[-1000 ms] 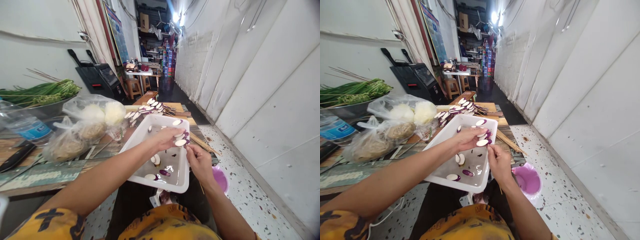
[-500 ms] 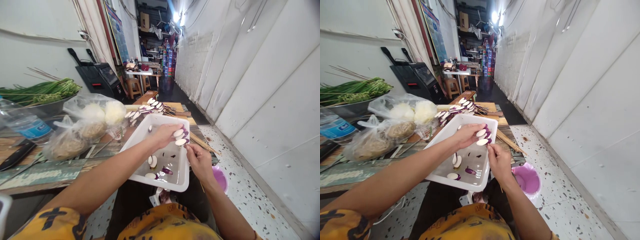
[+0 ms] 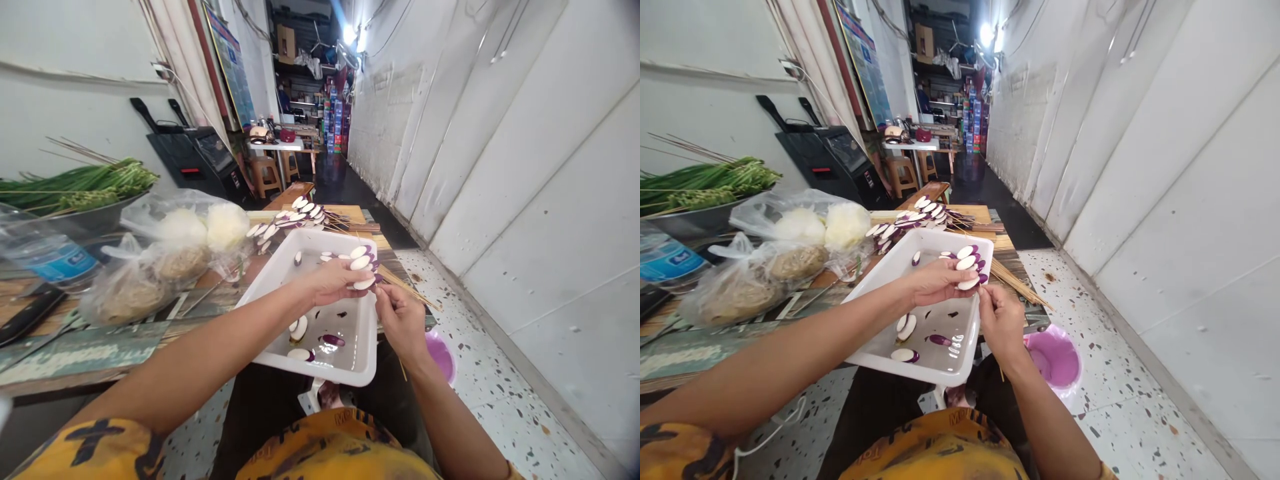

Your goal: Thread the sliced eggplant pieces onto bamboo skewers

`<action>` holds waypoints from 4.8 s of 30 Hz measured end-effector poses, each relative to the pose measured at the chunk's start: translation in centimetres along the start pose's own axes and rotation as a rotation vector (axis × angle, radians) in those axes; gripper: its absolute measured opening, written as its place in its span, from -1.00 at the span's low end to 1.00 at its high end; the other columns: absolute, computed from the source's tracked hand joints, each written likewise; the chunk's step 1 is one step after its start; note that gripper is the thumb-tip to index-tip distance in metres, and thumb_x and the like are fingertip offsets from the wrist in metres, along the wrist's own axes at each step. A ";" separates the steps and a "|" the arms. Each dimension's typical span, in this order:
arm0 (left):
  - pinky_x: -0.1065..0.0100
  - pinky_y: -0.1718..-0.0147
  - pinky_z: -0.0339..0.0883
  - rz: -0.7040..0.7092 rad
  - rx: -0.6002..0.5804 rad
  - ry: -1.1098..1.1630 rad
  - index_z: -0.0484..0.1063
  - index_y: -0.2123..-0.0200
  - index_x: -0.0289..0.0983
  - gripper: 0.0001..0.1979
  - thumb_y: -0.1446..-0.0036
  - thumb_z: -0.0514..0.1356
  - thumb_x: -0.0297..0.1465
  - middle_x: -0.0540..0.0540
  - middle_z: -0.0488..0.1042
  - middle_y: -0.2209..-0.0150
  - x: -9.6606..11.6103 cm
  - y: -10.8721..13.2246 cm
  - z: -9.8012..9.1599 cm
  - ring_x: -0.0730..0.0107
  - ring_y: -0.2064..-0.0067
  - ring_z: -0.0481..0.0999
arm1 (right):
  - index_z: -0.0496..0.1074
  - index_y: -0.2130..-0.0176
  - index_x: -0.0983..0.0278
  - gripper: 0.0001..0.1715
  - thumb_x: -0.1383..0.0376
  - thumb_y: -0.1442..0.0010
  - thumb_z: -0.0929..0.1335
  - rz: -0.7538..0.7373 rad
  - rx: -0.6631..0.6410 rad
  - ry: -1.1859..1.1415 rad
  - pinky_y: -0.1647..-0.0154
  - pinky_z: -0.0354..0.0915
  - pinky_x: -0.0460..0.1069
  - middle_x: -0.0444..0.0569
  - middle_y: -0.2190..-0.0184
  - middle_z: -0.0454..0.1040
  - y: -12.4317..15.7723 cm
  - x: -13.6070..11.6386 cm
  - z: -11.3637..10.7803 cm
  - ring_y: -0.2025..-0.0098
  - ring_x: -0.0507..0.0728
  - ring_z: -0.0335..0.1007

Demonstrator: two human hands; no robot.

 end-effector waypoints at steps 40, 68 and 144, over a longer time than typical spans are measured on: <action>0.41 0.44 0.22 0.191 0.534 -0.849 0.57 0.46 -0.28 -0.80 0.21 0.36 -0.29 -0.05 0.51 0.50 4.9 0.1 -8.7 0.41 0.45 0.40 | 0.51 0.26 0.33 -0.69 0.17 -0.15 0.30 0.137 -0.103 -0.190 0.62 0.16 -0.09 -0.06 0.54 0.44 1.3 0.8 -0.7 0.59 0.02 0.25; 0.47 0.24 0.46 0.167 0.356 0.177 0.45 0.43 -0.45 -0.87 -0.09 0.14 -0.69 -0.15 0.53 0.41 4.2 -0.2 -6.1 0.47 0.34 0.55 | 0.51 0.27 0.31 -0.73 0.21 -0.20 0.28 0.057 -0.218 -0.089 0.41 0.39 -0.08 0.00 0.34 0.58 2.3 -0.1 -0.2 0.38 0.10 0.49; 0.31 0.23 0.40 0.156 0.382 0.001 0.53 0.48 -0.45 -0.95 0.11 0.32 -0.62 -0.21 0.54 0.39 3.5 0.4 -4.2 0.38 0.34 0.51 | 0.50 0.25 0.27 -0.73 0.24 -0.21 0.25 0.010 -0.152 0.037 0.42 0.34 -0.05 -0.04 0.39 0.58 1.8 -0.4 -0.2 0.41 0.11 0.48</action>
Point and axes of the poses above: each hand's wrist, its own y-axis away from the middle knuckle, its own z-axis out of the palm, x = y × z, the point moved 7 cm from there along -y, towards the middle knuckle
